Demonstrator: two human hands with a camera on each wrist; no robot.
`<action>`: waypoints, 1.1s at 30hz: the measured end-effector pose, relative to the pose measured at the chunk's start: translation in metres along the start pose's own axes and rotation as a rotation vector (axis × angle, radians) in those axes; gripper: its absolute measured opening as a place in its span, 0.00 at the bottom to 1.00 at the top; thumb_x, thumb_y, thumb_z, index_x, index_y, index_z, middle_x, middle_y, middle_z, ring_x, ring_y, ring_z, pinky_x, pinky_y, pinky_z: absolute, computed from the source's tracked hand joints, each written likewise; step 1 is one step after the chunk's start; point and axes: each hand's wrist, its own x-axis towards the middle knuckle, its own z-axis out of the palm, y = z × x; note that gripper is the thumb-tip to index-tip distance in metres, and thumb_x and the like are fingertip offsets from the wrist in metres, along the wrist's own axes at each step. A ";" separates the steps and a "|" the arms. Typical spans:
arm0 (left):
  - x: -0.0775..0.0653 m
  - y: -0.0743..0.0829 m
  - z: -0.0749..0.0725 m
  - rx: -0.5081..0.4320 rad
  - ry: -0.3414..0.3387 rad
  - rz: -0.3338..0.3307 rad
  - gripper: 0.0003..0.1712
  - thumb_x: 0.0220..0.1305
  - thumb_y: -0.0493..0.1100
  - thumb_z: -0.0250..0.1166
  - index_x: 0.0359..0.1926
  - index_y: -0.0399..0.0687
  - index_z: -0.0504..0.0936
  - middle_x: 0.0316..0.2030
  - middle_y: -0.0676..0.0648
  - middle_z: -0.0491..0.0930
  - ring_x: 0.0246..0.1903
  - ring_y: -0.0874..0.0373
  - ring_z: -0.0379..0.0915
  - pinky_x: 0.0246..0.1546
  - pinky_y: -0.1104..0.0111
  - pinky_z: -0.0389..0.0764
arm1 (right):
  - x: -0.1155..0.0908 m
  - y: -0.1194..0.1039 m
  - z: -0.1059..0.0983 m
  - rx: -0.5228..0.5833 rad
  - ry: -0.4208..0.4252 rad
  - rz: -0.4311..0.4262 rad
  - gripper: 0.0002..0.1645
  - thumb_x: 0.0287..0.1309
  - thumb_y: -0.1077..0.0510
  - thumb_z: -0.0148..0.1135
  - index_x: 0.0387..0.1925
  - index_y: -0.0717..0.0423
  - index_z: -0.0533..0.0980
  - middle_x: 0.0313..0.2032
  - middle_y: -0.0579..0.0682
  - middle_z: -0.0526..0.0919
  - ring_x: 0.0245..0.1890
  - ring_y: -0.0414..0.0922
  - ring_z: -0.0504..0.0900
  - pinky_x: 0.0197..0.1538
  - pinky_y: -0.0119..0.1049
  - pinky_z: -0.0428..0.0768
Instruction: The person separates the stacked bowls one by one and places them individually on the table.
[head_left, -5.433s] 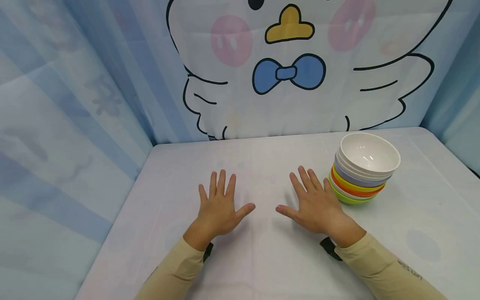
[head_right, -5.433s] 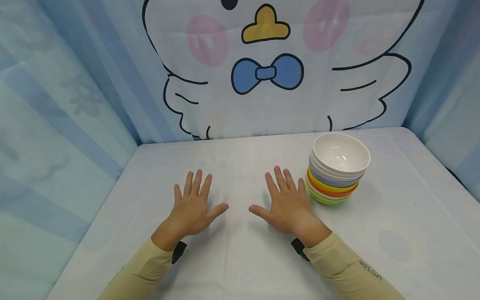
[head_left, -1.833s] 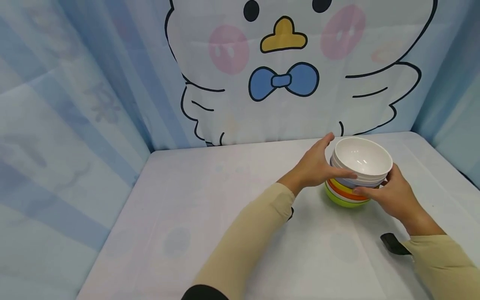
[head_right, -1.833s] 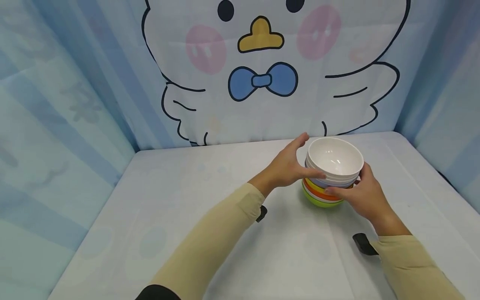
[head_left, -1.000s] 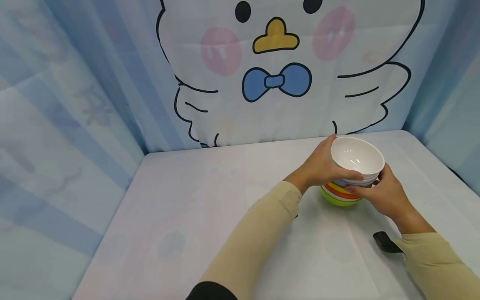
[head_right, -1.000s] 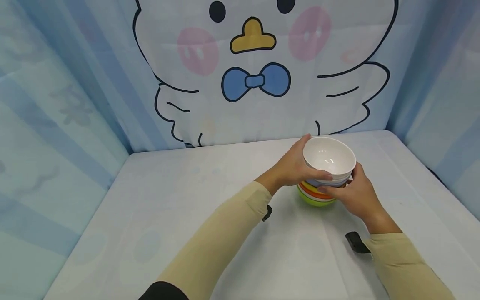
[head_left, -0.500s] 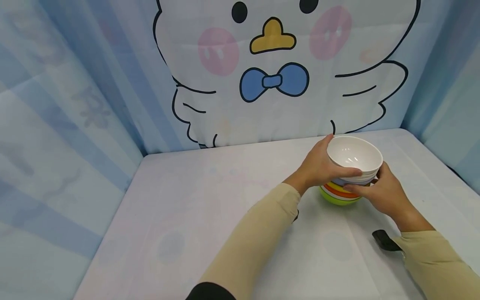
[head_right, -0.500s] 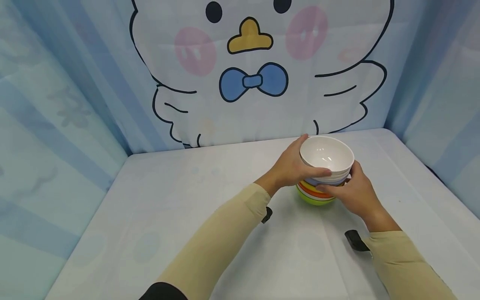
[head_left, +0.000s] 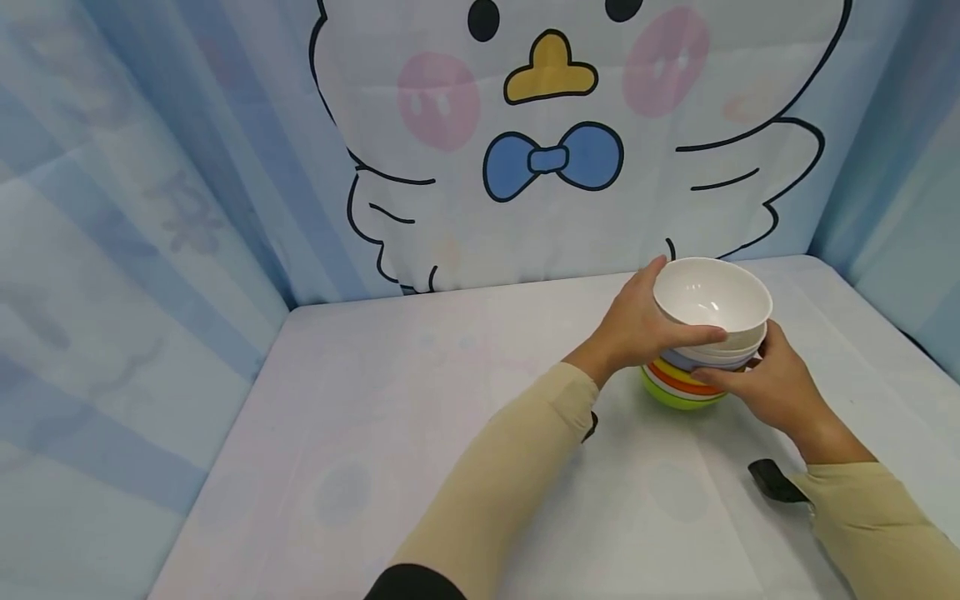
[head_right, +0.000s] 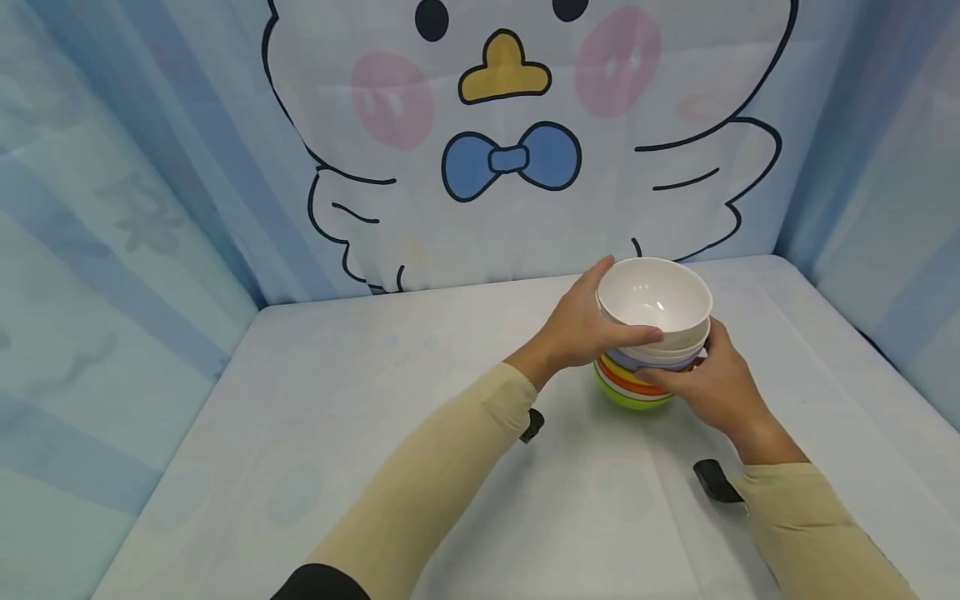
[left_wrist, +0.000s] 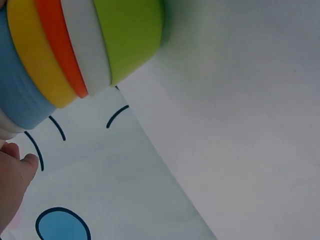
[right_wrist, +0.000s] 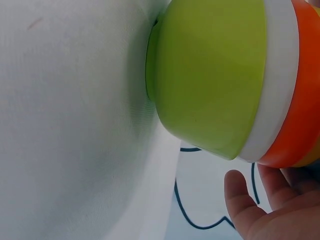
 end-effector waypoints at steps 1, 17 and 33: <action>0.000 0.001 -0.002 0.000 0.006 0.006 0.60 0.49 0.53 0.81 0.77 0.51 0.56 0.63 0.57 0.68 0.53 0.68 0.69 0.47 0.78 0.76 | 0.000 0.000 0.000 -0.003 -0.001 0.005 0.65 0.57 0.50 0.75 0.78 0.61 0.39 0.70 0.70 0.55 0.64 0.70 0.58 0.58 0.75 0.63; -0.016 0.003 -0.058 -0.077 0.117 0.035 0.65 0.49 0.49 0.82 0.79 0.47 0.49 0.69 0.53 0.63 0.60 0.62 0.67 0.55 0.73 0.74 | 0.001 0.002 0.000 -0.009 -0.010 0.021 0.65 0.57 0.49 0.75 0.77 0.64 0.40 0.70 0.72 0.54 0.65 0.72 0.56 0.59 0.75 0.60; -0.053 -0.022 -0.108 -0.020 0.228 -0.015 0.65 0.48 0.48 0.82 0.79 0.47 0.50 0.71 0.46 0.61 0.61 0.52 0.66 0.53 0.64 0.78 | 0.000 0.002 0.000 -0.026 -0.015 0.009 0.65 0.57 0.50 0.75 0.76 0.66 0.40 0.69 0.74 0.54 0.65 0.73 0.56 0.59 0.74 0.60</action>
